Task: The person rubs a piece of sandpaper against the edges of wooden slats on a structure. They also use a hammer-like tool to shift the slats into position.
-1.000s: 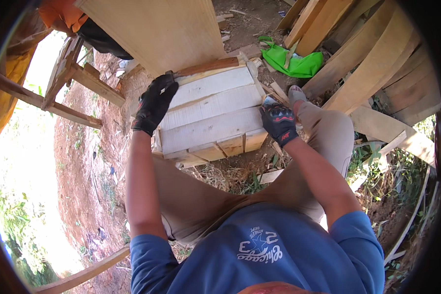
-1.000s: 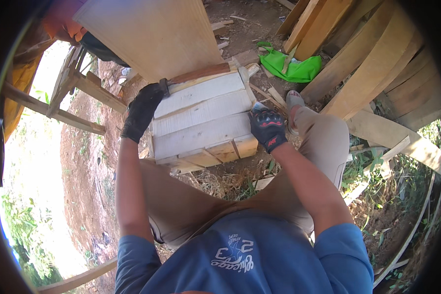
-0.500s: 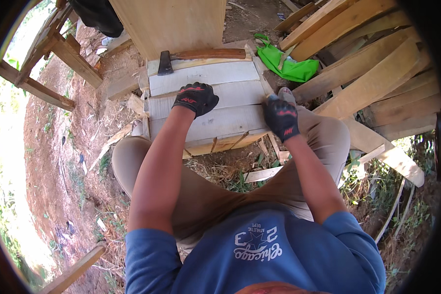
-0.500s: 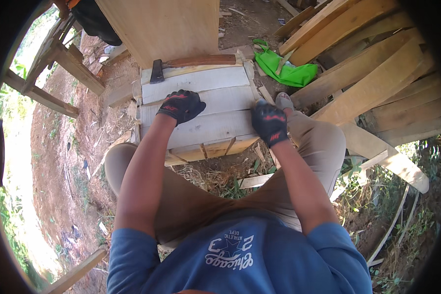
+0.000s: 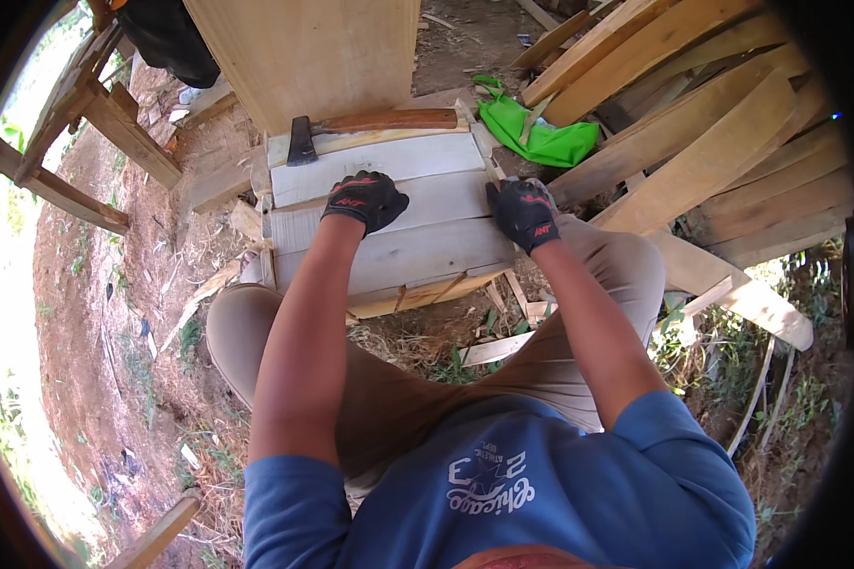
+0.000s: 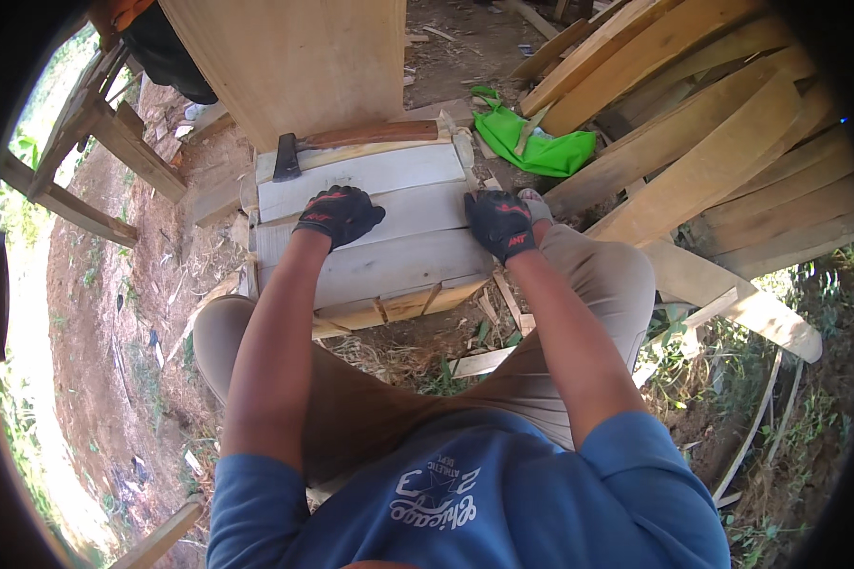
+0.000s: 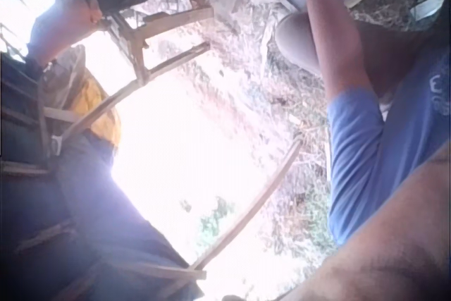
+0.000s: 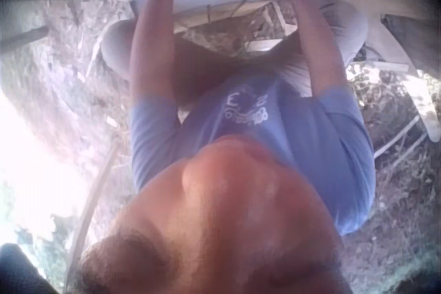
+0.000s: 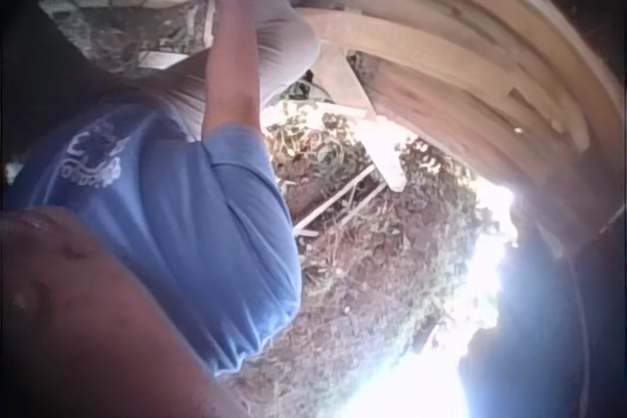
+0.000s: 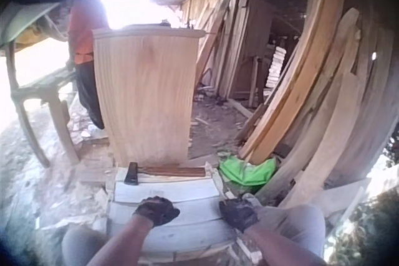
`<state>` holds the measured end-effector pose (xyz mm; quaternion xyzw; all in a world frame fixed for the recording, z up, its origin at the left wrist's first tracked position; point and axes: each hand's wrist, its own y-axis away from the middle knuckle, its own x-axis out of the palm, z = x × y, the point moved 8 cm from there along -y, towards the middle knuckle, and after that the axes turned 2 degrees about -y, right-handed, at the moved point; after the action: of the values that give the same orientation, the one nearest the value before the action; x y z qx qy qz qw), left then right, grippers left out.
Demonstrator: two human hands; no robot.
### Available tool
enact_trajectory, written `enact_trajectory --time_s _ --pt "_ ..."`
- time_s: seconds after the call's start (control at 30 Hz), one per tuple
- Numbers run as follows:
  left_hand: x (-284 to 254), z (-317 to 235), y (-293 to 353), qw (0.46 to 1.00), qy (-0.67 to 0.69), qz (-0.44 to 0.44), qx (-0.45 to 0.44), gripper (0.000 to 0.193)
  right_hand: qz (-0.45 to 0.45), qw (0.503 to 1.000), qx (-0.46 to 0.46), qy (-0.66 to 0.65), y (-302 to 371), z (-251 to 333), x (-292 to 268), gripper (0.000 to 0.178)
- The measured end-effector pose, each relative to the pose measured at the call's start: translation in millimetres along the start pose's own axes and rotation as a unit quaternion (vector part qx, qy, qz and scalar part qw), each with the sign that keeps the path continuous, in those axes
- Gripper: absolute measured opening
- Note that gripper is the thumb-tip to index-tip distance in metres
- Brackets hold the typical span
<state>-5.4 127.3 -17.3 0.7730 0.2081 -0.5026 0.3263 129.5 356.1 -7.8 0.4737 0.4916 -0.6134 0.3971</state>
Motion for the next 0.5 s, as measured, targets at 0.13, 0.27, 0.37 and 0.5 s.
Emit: enact_trajectory --time_s 0.13,0.27,0.37,0.5 --pt "0.8 6.4 1.7 1.0 0.003 0.008 -0.015 0.048 -0.012 1.0 0.005 0.005 50.7 23.8 -25.5 0.029" --pt "2.8 6.7 -5.2 1.0 0.011 -0.002 -0.01 0.05 0.016 1.0 0.005 0.011 57.7 17.2 -15.1 0.029" --pt "-0.3 3.9 -9.4 0.999 -0.003 -0.025 -0.026 0.051 -0.004 0.999 -0.031 0.029 39.6 11.8 -11.5 0.03" --pt "-2.7 -3.3 -12.8 0.999 -0.01 -0.004 -0.052 0.051 -0.004 0.997 -0.066 0.032 0.5 3.4 5.1 0.029"
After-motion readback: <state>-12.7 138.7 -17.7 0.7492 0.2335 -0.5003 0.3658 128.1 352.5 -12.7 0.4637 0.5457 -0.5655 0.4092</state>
